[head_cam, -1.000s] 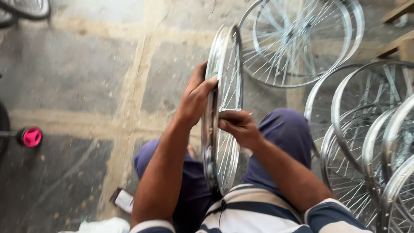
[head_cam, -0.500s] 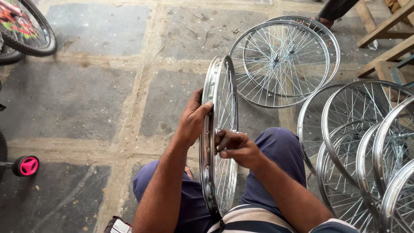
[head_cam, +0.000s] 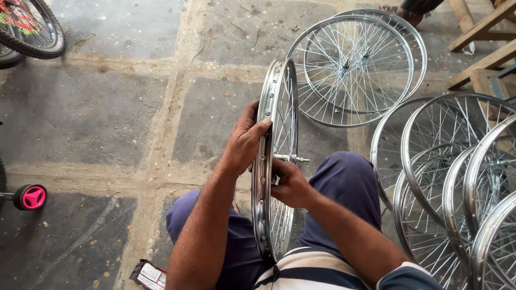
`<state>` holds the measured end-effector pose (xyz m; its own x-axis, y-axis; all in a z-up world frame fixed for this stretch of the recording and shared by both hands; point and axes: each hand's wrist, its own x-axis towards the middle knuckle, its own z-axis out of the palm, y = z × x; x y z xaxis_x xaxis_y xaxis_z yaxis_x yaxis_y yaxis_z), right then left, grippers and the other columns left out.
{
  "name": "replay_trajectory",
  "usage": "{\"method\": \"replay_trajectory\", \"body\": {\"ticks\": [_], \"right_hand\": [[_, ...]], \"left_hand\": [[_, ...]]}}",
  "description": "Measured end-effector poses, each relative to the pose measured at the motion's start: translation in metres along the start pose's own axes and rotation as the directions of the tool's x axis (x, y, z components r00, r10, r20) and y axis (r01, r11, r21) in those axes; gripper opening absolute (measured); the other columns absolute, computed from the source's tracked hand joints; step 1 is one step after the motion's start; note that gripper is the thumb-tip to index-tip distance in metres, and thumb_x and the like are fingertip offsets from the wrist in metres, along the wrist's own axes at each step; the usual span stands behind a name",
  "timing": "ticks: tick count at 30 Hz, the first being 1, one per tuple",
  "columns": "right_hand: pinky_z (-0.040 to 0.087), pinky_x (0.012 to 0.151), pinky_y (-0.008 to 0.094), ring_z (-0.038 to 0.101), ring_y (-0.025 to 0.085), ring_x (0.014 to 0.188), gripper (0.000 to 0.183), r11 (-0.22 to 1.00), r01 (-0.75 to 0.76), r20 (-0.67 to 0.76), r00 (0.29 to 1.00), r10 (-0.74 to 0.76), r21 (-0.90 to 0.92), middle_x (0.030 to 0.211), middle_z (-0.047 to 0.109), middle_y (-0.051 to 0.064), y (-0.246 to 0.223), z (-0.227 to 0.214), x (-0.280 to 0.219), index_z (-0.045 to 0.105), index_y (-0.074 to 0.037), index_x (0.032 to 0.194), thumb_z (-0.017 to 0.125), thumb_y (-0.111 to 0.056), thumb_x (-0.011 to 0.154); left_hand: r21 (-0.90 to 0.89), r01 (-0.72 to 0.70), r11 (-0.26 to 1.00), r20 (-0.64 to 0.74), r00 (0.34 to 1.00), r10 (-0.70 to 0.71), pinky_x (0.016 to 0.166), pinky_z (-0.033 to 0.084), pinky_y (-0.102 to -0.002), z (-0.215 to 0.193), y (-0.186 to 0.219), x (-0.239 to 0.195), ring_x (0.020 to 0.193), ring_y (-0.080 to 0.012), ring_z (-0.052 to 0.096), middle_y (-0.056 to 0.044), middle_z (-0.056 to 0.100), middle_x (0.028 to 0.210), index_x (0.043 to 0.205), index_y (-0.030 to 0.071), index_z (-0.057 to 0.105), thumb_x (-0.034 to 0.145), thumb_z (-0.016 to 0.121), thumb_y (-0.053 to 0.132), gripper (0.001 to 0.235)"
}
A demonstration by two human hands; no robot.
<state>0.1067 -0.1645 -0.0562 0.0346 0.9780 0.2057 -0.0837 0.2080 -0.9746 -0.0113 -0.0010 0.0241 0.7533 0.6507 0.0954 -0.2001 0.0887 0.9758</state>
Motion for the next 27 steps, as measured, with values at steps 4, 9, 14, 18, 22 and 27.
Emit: {"method": "replay_trajectory", "body": {"ticks": [4, 9, 14, 18, 22, 27], "right_hand": [[0.053, 0.097, 0.037, 0.063, 0.021, 0.105, 0.018, 0.881, -0.04, 0.095, 0.995, -0.005, 0.472, 0.11, 0.066, 0.01, 0.005, 0.002, 0.005, 0.069, 0.006, 0.109, 0.08, 0.003, 0.096], [0.058, 0.095, 0.037, 0.063, 0.018, 0.107, 0.047, 0.992, -0.099, -0.037, 0.994, 0.103, 0.084, 0.113, 0.067, 0.008, 0.018, -0.005, -0.003, 0.062, 0.001, 0.127, 0.082, 0.004, 0.085], [0.057, 0.106, 0.04, 0.063, 0.023, 0.127, 0.05, 0.931, -0.012, 0.023, 1.0, 0.004, 0.366, 0.132, 0.066, 0.011, 0.038, -0.025, -0.006, 0.061, 0.002, 0.131, 0.077, 0.008, 0.084], [0.062, 0.096, 0.044, 0.068, 0.027, 0.116, 0.054, 0.9, -0.095, -0.048, 0.991, 0.128, 0.425, 0.125, 0.068, 0.015, 0.04, -0.023, -0.021, 0.058, 0.002, 0.137, 0.077, 0.012, 0.088], [0.062, 0.096, 0.04, 0.07, 0.024, 0.116, 0.063, 0.878, -0.096, 0.038, 0.995, 0.088, 0.469, 0.127, 0.069, 0.015, 0.017, -0.02, -0.018, 0.057, -0.001, 0.14, 0.079, 0.008, 0.082], [0.063, 0.084, 0.035, 0.073, 0.021, 0.099, 0.048, 0.89, -0.037, -0.124, 0.987, 0.104, 0.455, 0.116, 0.072, 0.015, 0.016, -0.02, -0.02, 0.062, 0.007, 0.134, 0.079, 0.005, 0.089]], "left_hand": [[-0.003, -0.04, 0.999, 0.013, 0.999, 0.04, 0.103, 0.049, -0.032, -0.003, 0.006, 0.002, 0.118, -0.0173, 0.059, -0.014, 0.062, 0.131, 0.151, -0.001, 0.044, 0.104, 0.052, 0.018, 0.051], [0.075, 0.005, 0.997, -0.019, 1.0, -0.003, 0.098, 0.051, -0.033, 0.003, 0.009, -0.001, 0.113, -0.0173, 0.06, -0.013, 0.063, 0.126, 0.149, 0.001, 0.045, 0.1, 0.052, 0.02, 0.053], [0.028, -0.117, 0.993, 0.022, 0.993, 0.117, 0.11, 0.043, -0.035, -0.002, 0.005, -0.001, 0.124, -0.0239, 0.057, -0.018, 0.063, 0.134, 0.146, -0.003, 0.048, 0.104, 0.053, 0.018, 0.048], [0.25, -0.185, 0.95, -0.019, 0.981, 0.196, 0.111, 0.047, -0.038, 0.0, -0.025, 0.004, 0.128, -0.0316, 0.063, -0.022, 0.066, 0.136, 0.146, 0.0, 0.051, 0.105, 0.054, 0.025, 0.048], [0.176, -0.228, 0.958, 0.015, 0.973, 0.229, 0.11, 0.051, -0.043, -0.004, -0.032, 0.013, 0.13, -0.033, 0.065, -0.022, 0.064, 0.14, 0.153, 0.002, 0.041, 0.106, 0.056, 0.028, 0.055], [0.292, -0.195, 0.936, -0.013, 0.978, 0.207, 0.1, 0.057, -0.045, 0.008, -0.031, 0.012, 0.113, -0.0284, 0.074, -0.019, 0.073, 0.122, 0.151, 0.006, 0.044, 0.104, 0.053, 0.032, 0.054]]}}
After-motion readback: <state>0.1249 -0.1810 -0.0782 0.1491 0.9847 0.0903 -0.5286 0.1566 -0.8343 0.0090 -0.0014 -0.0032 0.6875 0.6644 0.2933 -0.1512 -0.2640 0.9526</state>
